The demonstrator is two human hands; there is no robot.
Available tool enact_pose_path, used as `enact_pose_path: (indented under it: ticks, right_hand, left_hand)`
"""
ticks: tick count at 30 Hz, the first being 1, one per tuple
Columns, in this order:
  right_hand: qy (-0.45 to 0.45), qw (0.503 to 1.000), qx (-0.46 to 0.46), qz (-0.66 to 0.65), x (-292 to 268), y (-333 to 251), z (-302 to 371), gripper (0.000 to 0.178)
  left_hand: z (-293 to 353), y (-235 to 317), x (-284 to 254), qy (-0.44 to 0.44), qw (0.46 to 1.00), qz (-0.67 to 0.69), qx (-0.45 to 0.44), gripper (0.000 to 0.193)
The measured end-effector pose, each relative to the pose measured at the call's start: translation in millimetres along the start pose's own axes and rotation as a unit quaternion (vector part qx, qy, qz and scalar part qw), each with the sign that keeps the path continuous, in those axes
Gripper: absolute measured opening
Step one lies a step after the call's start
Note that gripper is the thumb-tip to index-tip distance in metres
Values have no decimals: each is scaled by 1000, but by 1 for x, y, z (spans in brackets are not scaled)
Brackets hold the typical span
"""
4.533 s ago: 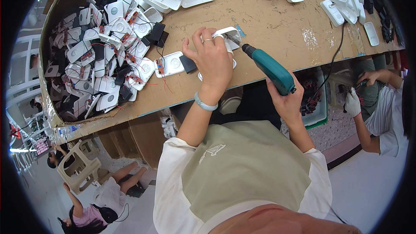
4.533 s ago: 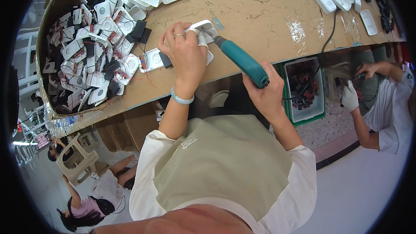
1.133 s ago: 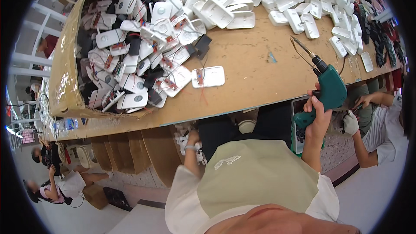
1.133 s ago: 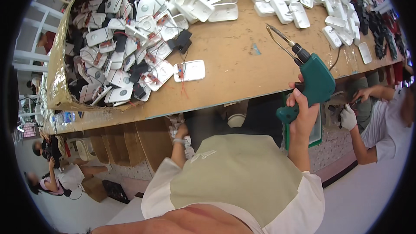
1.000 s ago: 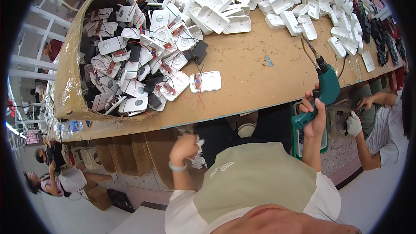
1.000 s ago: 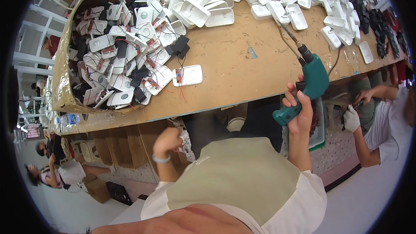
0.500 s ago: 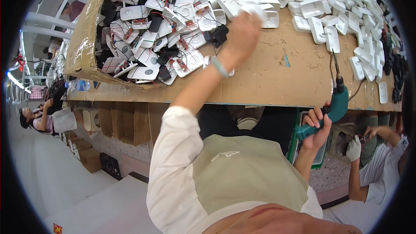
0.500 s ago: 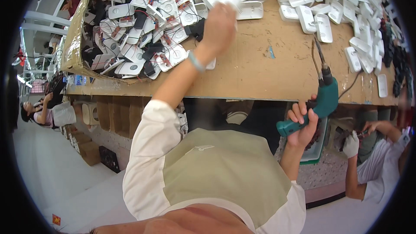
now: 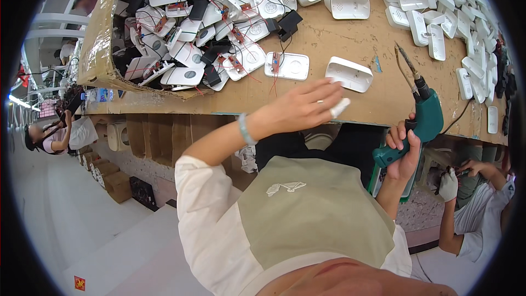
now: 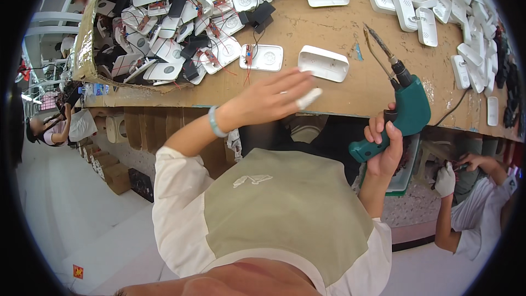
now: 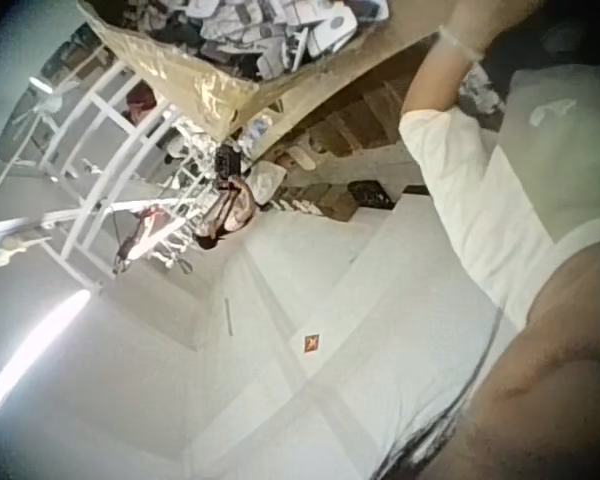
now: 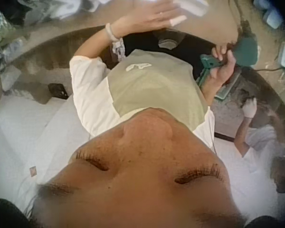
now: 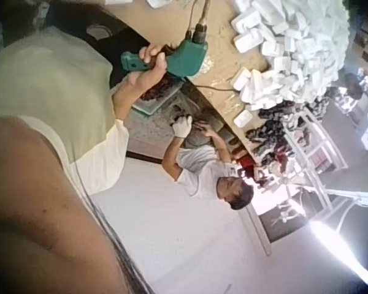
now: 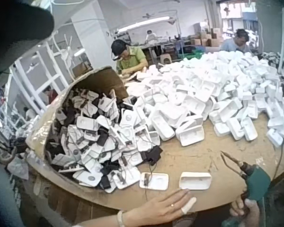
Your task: Soldering electronic components and wires into small white plastic cases at a factory workbench.
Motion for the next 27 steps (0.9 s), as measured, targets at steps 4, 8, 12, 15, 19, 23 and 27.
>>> enact_pose_path:
  ticks: [4,8,12,15,19,23,27]
  right_hand:
    - [9,999,-23,29,-7,-10,3,42]
    - [6,997,-1,75,1,-11,5,44]
    - [-1,997,20,74,11,-5,15,43]
    - [-5,997,18,81,12,-4,26,44]
    - [49,971,-24,234,11,-1,42,36]
    - [98,901,-93,413,17,4,60,20]
    - [90,875,-151,450,-4,10,71,18]
  left_hand:
    - [57,-35,-43,8,986,-65,-153,33]
    - [73,-54,-47,-97,981,-73,-150,35]
    - [78,-65,-32,-106,992,-48,-52,12]
    - [58,-52,-31,-26,987,77,-140,17]
    - [14,-17,-11,124,901,212,-356,17]
    - [-10,5,21,168,917,106,-345,22]
    - [-20,29,25,107,917,87,-373,25]
Point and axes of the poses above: each hand's wrist, its own z-axis away from the middle knuckle, its own x-axis out of the palm, y = z × x, the point moved 2 cm from there along -z, towards the middle knuckle, and after that the axes turned 6 degrees about -x, right-handed, at the moved point
